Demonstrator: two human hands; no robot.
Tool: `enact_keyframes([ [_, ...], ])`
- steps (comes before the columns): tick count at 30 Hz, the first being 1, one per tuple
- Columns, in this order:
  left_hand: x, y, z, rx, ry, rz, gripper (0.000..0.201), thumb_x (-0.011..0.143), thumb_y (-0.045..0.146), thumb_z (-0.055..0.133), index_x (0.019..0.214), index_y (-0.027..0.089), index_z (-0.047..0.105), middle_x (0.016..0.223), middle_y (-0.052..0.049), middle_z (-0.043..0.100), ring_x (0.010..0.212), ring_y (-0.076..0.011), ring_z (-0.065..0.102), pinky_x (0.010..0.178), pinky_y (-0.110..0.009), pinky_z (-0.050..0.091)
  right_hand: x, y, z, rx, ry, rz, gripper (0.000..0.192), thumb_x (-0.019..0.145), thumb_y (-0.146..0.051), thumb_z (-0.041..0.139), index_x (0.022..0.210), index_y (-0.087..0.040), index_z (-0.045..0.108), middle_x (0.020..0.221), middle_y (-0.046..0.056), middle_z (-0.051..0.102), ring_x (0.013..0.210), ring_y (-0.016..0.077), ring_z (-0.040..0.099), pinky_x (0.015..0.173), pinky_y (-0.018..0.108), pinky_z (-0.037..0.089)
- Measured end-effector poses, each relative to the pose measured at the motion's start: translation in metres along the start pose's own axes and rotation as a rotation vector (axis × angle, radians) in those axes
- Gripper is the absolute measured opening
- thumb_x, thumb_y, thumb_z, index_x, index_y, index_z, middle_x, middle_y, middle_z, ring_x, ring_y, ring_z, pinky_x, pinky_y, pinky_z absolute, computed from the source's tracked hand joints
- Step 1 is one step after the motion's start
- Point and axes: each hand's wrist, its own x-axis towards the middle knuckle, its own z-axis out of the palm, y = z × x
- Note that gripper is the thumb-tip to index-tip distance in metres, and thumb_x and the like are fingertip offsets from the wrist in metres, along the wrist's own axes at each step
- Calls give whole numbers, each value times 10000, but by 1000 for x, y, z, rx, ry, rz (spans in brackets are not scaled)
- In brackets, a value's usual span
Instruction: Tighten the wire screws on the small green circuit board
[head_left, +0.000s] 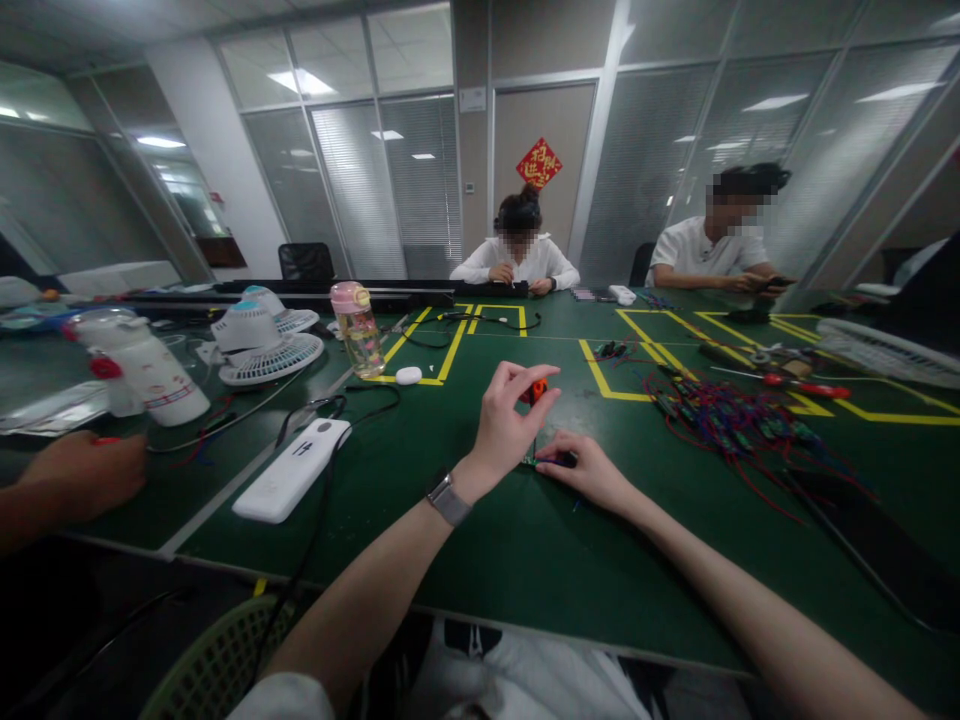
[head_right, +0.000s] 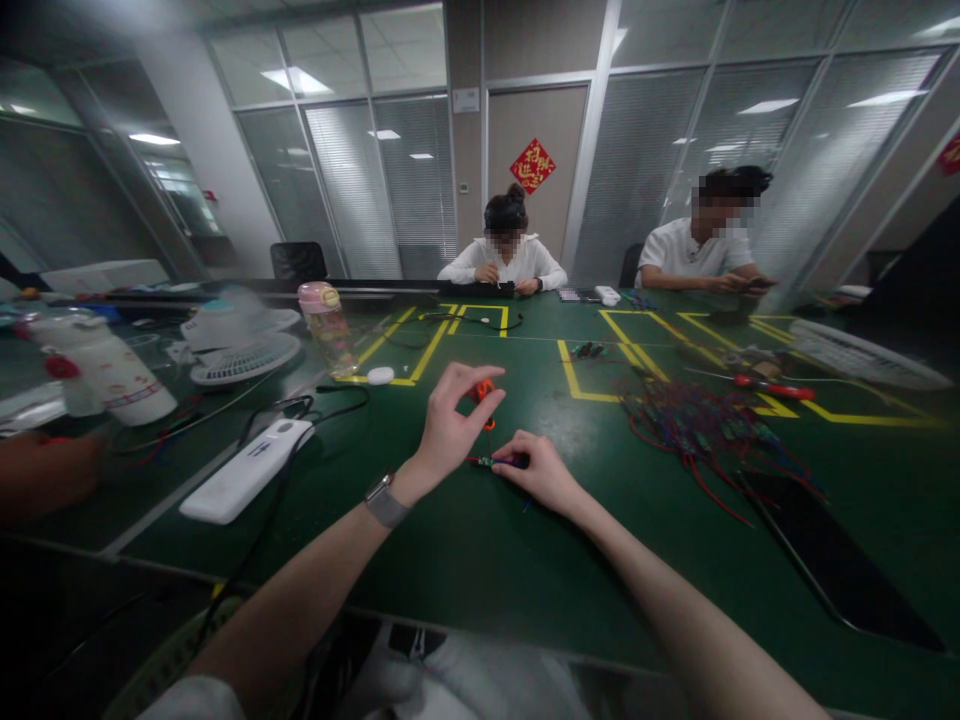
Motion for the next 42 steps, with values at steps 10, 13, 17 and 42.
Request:
enact_keyframes([
  [10,0,-2,0,60,58,-13,218,889,198,581,1097,203,646,908,-27,540,817,-136,544,782,-270,481,0,1,0,-16,8,-1,143,778,-276,678,854,-183,755,755,30,610,717,172,570,674,291,448],
  [13,1,-2,-1,47,33,-2,239,913,215,539,1134,218,631,937,-30,548,854,-144,555,807,-284,482,0,2,0,-21,1,-12,148,781,-283,677,861,-187,756,754,31,616,723,176,573,680,295,451],
  [17,0,-3,-1,-29,-38,16,369,969,143,358,1292,224,517,1097,-63,599,1014,-164,571,895,-326,468,0,0,-1,-12,-6,-11,156,784,-299,676,858,-187,754,764,34,618,737,180,580,691,299,458],
  [42,2,1,-2,-37,12,-22,276,911,204,544,1176,212,620,1032,-53,598,939,-159,584,866,-307,484,-1,-1,-1,-16,-11,14,162,781,-283,671,868,-173,752,762,35,611,711,174,560,672,294,436],
])
